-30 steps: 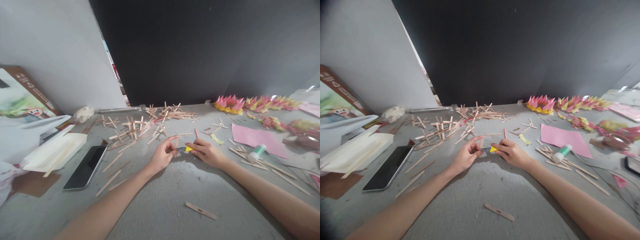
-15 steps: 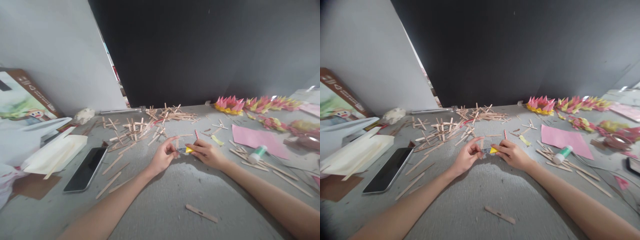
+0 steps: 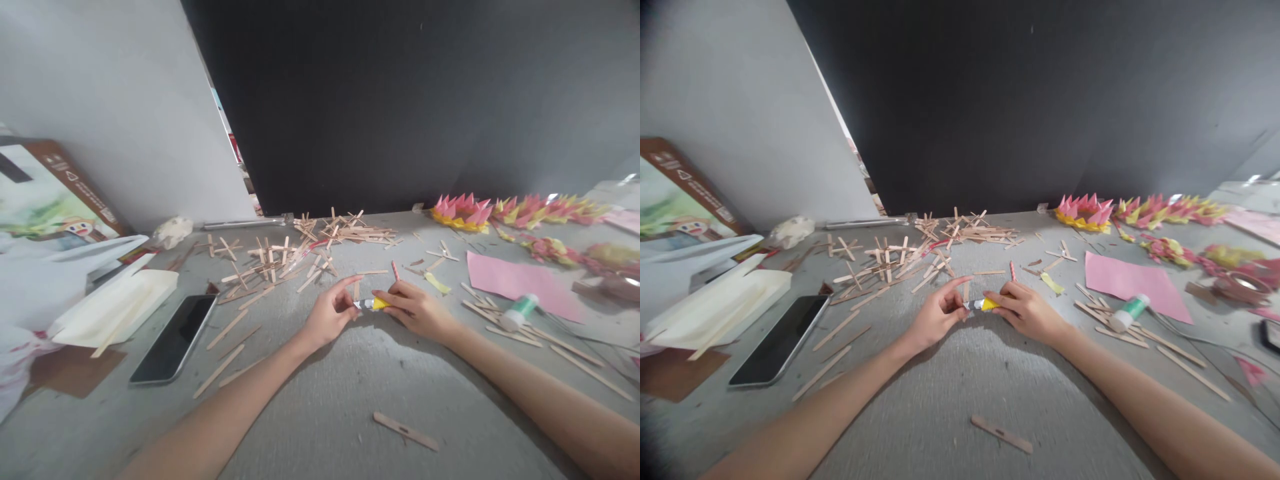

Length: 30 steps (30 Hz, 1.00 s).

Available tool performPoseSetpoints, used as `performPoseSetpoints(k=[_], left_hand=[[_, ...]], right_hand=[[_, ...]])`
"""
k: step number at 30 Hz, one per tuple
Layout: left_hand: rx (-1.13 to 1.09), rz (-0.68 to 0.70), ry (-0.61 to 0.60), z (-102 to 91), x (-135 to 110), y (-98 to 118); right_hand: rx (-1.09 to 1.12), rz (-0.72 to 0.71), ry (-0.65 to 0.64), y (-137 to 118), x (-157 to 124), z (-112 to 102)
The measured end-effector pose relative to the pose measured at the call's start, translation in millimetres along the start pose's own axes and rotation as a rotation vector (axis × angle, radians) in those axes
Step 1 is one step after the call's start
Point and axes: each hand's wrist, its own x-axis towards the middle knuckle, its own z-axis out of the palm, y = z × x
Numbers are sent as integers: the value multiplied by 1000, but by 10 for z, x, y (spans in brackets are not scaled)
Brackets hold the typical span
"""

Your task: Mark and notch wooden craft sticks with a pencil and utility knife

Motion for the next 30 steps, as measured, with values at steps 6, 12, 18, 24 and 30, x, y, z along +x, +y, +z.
performPoseSetpoints(k=[6, 12, 18, 24, 30], left_hand=[[-78, 3, 13, 0, -1, -9], [-93, -4, 34, 13, -7, -10], [-63, 8, 50, -8, -12, -9], [-8, 7, 24, -16, -19, -13], [-5, -17, 11, 4, -18, 1]], right_hand=[[18, 7, 19, -40, 19, -26], [39, 7, 25, -38, 15, -23], [42, 28, 38, -29, 16, -34], [13, 8, 12, -28, 16, -25], [-30, -16, 3, -46, 20, -18]])
